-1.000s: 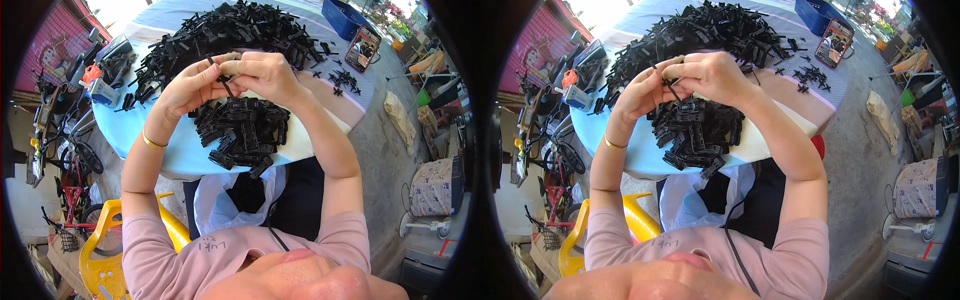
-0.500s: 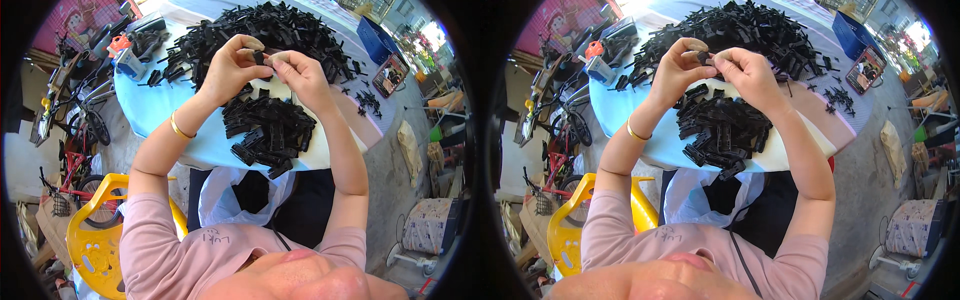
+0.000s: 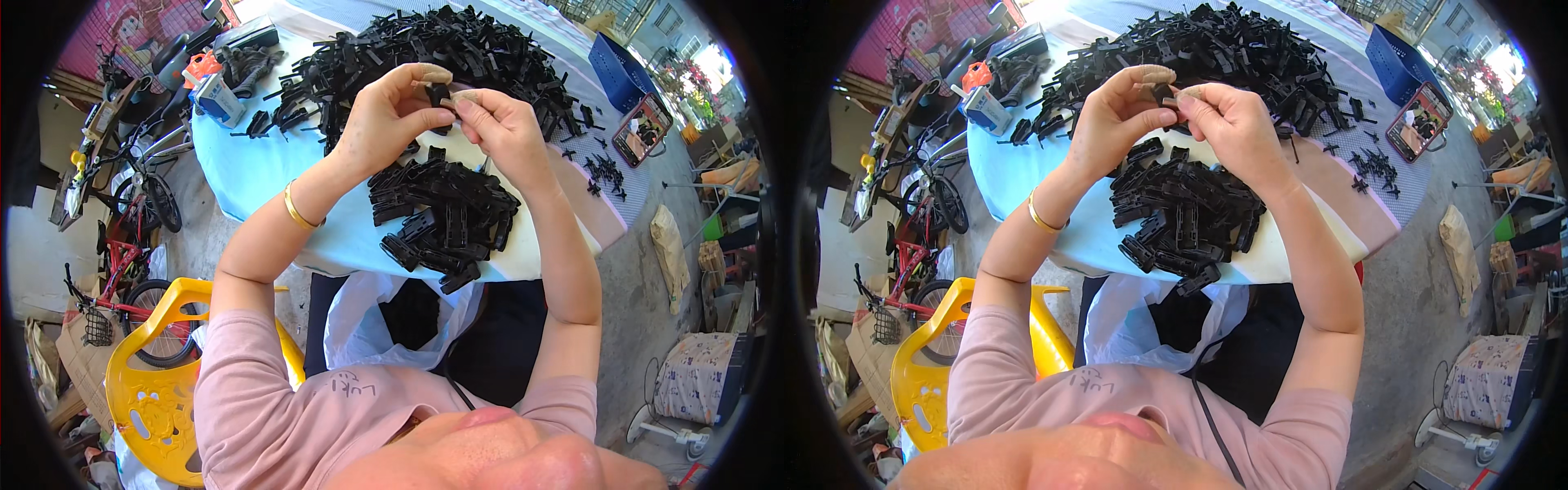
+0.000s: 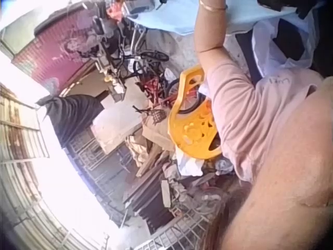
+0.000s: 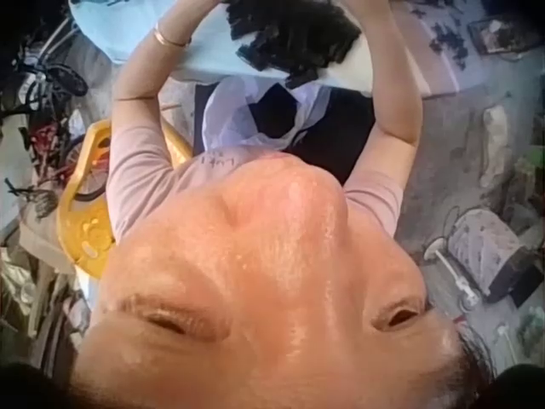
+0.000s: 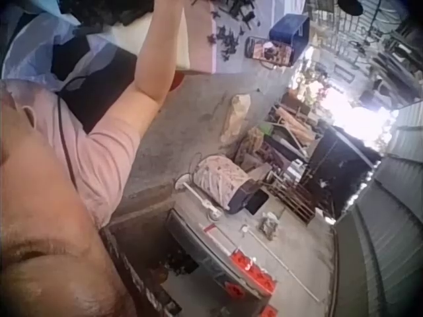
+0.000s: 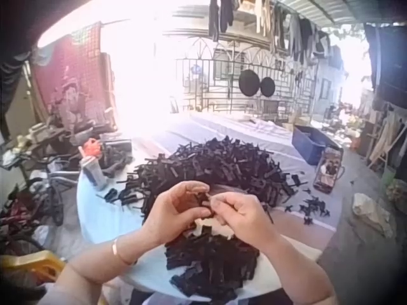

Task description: Manually assembling or inspecting small black plastic components at a table.

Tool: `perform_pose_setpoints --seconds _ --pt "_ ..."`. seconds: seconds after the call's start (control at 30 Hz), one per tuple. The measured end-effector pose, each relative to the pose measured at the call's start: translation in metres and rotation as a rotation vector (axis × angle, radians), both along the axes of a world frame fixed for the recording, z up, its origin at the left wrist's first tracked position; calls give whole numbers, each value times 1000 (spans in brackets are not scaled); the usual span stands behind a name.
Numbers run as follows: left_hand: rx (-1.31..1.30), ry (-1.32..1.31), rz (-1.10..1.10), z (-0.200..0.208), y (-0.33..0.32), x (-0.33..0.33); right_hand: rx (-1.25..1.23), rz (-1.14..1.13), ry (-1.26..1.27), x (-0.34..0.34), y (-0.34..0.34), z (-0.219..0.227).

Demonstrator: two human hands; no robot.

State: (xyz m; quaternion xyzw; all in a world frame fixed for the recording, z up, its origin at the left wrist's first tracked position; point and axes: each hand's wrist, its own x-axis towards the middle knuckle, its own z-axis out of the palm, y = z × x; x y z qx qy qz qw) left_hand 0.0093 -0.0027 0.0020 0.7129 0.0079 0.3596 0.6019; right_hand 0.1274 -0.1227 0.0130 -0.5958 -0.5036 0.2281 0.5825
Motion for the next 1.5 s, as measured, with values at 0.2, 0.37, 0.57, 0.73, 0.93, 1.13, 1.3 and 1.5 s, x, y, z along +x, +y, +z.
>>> perform_pose_setpoints --seconds 0.2,0.37,0.57,0.73,0.93,1.13,1.3,1.5 --pt "130 -5 84 -3 -4 -7 -53 77 238 -6 -1 3" --pt "230 -19 166 -4 -6 -1 -50 58 228 -3 -3 2" --pt "483 68 365 8 -11 -3 190 -48 64 5 1 0" --pt "362 68 -3 4 -3 -4 119 -60 -223 7 -6 3" --pt "-215 65 -577 14 15 -7 215 126 174 19 -10 7" --pt "-348 159 -659 1 14 0 186 243 50 9 -9 6" --pt "-367 272 -511 4 16 -4 151 185 29 8 -5 5" --pt "-116 79 -130 5 6 0 77 33 -68 11 -4 -1"
